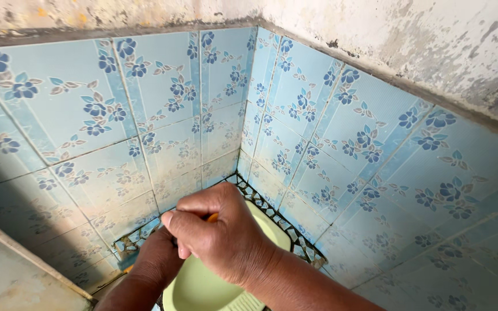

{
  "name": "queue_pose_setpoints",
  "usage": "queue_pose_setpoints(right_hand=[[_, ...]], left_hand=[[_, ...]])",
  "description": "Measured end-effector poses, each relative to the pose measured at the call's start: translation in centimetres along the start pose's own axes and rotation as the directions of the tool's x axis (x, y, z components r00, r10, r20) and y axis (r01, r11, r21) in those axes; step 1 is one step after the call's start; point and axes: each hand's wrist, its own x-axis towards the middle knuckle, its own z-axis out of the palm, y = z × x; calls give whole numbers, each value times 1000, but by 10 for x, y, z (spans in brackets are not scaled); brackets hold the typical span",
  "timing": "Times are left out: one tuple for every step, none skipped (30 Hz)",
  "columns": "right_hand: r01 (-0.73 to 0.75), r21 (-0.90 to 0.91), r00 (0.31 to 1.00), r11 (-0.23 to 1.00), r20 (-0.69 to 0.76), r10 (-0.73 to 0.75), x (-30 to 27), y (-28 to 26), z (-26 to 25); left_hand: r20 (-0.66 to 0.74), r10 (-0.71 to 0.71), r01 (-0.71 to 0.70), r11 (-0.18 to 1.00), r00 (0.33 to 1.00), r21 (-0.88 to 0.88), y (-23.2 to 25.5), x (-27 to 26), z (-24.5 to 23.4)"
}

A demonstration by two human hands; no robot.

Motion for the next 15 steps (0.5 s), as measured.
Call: queue_pose_setpoints(right_hand=[[-26, -7, 1000, 1000, 8, 26, -1, -4, -3], [-20, 26, 999, 999, 32, 19, -2, -9, -6], [-15, 60, 998, 998, 56, 12, -3, -13, -9], [-13, 94, 997, 995, 79, 6, -4, -17, -13], [-24, 104, 995, 994, 94, 14, -4, -22, -17], [-37, 113, 993, 993, 114, 24, -5, -26, -22], [-51, 123, 990, 991, 134, 35, -5, -31, -26], [-61, 136, 991, 989, 126, 44, -7, -35, -30], [-72, 149, 991, 986, 119, 54, -9, -39, -34], [-79, 162, 992, 984, 110, 62, -10, -43, -38], [-80, 203, 991, 976, 126, 55, -11, -47, -42], [-80, 243, 989, 967, 142, 46, -11, -51, -46], [-81, 282, 987, 956, 157, 37, -12, -54, -48], [-78, 290, 987, 954, 159, 33, -13, -57, -49], [-76, 297, 986, 952, 162, 28, -15, -59, -50]], left_hand=[[-14, -21, 20, 999, 1000, -34, 4, -8, 0], [14, -14, 14, 999, 1000, -33, 9, -15, -1], [42, -7, 9, 999, 999, -32, 13, -24, -2], [71, -3, 5, 1000, 997, -31, 18, -32, -2], [86, -3, 9, 998, 996, -69, 24, -38, -2], [102, -5, 17, 994, 995, -110, 27, -45, 0], [116, -7, 25, 988, 993, -150, 31, -50, 2], [144, -22, 42, 989, 989, -138, 34, -56, 4], [172, -36, 58, 990, 984, -126, 36, -61, 6], [199, -47, 71, 991, 979, -112, 39, -65, 9], [206, -57, 79, 992, 977, -102, 42, -67, 12], [213, -65, 87, 992, 975, -93, 44, -69, 16], [219, -74, 94, 992, 973, -83, 45, -71, 19], [225, -36, 63, 992, 974, -112, 45, -73, 20], [231, 2, 31, 989, 973, -142, 44, -75, 21]])
